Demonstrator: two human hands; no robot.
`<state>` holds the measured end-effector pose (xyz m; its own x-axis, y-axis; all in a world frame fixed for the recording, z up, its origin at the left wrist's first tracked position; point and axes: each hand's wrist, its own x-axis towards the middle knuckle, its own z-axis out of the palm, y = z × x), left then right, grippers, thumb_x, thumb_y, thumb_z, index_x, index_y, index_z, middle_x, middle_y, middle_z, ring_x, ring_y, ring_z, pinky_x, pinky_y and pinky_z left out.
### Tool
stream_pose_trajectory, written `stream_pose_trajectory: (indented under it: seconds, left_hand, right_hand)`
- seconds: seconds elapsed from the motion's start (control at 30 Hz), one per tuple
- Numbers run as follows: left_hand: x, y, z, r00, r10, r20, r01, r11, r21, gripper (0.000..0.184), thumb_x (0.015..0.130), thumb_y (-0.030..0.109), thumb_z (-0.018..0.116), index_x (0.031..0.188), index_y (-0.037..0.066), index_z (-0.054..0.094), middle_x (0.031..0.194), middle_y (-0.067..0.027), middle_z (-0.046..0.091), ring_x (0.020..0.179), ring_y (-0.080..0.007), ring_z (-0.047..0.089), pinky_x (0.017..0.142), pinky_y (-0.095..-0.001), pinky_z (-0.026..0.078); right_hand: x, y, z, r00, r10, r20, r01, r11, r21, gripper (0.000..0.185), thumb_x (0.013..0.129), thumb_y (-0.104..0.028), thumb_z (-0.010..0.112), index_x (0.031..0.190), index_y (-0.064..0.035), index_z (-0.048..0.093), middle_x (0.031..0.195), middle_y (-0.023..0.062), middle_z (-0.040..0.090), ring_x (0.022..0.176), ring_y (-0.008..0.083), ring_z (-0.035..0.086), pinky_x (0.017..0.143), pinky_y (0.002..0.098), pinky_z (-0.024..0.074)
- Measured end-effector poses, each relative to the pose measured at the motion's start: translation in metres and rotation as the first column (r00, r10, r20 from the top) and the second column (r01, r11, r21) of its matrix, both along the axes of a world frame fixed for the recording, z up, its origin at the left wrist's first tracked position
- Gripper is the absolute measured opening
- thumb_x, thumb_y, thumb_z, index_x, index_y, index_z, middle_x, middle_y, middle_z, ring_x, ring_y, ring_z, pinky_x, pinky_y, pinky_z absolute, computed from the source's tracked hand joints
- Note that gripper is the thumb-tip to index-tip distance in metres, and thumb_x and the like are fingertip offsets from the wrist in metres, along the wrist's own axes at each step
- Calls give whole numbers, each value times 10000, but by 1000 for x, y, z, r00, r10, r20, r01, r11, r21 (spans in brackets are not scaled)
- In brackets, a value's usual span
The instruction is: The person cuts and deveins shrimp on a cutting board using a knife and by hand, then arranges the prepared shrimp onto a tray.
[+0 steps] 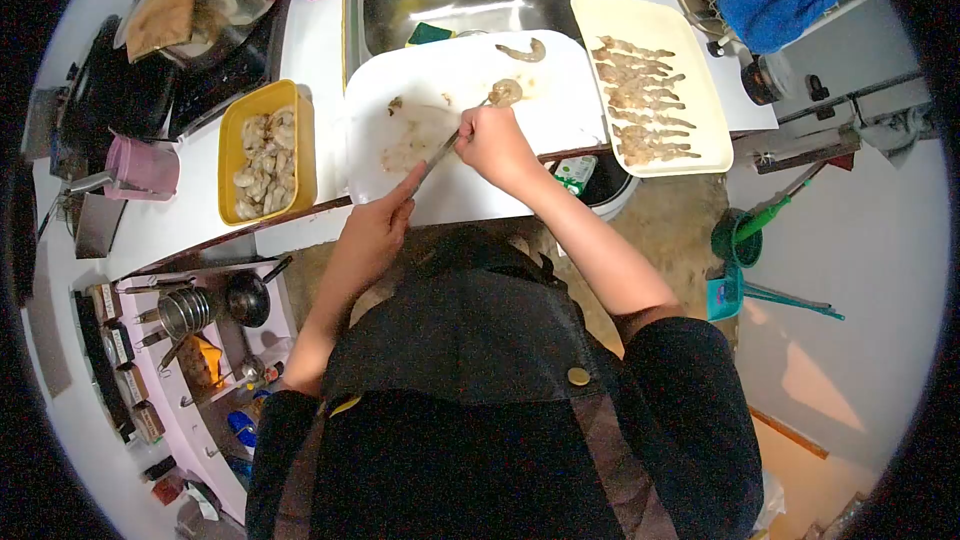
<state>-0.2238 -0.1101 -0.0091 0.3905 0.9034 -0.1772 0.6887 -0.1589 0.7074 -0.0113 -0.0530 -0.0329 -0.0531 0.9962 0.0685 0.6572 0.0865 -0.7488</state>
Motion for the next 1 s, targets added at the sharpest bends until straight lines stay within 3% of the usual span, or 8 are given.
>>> stream_pose_trajectory:
  seconds: [0.1,0.5,0.6,0.7,0.73,0.87,0.97,1.0]
  left_hand:
    - [5,4,11,991,-1,-131,-13,994,-110,483,963,148,496,1413,314,443,861,-254,635,757,-412,621,724,-405,492]
    - [-19,7,20,992,-7,-127,15,998,59,464,926,110,501,1367,254,511,896,-233,654,853,-403,623,753,-435,490]
    - [-33,6,31,984,-39,-176,32,999,-43,478,943,82,495,1391,247,503,738,-168,602,638,-208,571,688,-336,490]
    - [-31,15,49,993,22,-112,-53,959,-280,475,960,101,482,1404,270,494,690,-81,563,605,-122,500,631,-282,477]
    - [-28,16,39,998,58,-11,-59,978,-198,469,975,119,467,1413,285,482,679,-33,557,592,-91,482,589,-256,457]
    - [11,33,31,1000,22,-7,-22,986,-167,466,981,141,475,1419,299,470,674,-45,546,584,-107,479,579,-271,462]
    - [24,39,33,999,5,-47,-15,977,-211,479,944,95,512,1397,249,489,840,-192,642,666,-221,603,729,-363,503]
    - [22,39,28,999,-7,-38,0,982,-188,476,956,106,499,1405,265,483,781,-140,603,637,-182,551,674,-332,484]
  right_hand:
    - [5,-1,3,999,41,11,-41,999,12,72,693,-11,669,751,31,666,696,208,648,666,331,662,641,369,526]
    - [25,11,-13,988,110,-109,-113,994,-15,109,764,-52,671,854,6,686,691,156,656,609,221,615,589,324,480]
    - [28,13,-12,985,138,-103,-137,990,14,103,769,-47,655,851,9,684,704,162,659,620,225,617,609,321,484]
    - [31,16,-14,983,164,-82,-159,985,71,103,763,-38,649,845,15,683,716,167,660,637,232,623,631,324,490]
    - [30,16,-17,982,175,-77,-167,982,93,104,760,-35,647,843,16,682,719,169,660,642,235,626,638,326,491]
    - [30,17,-20,981,187,-54,-180,976,122,113,755,-23,648,855,16,682,737,174,662,662,247,635,650,333,497]
    - [30,17,-22,981,188,-57,-179,974,136,113,754,-11,649,859,19,680,751,174,664,672,252,642,655,333,499]
    - [30,18,-22,979,196,-61,-186,972,143,112,755,-9,649,858,20,679,755,174,664,676,253,643,656,333,500]
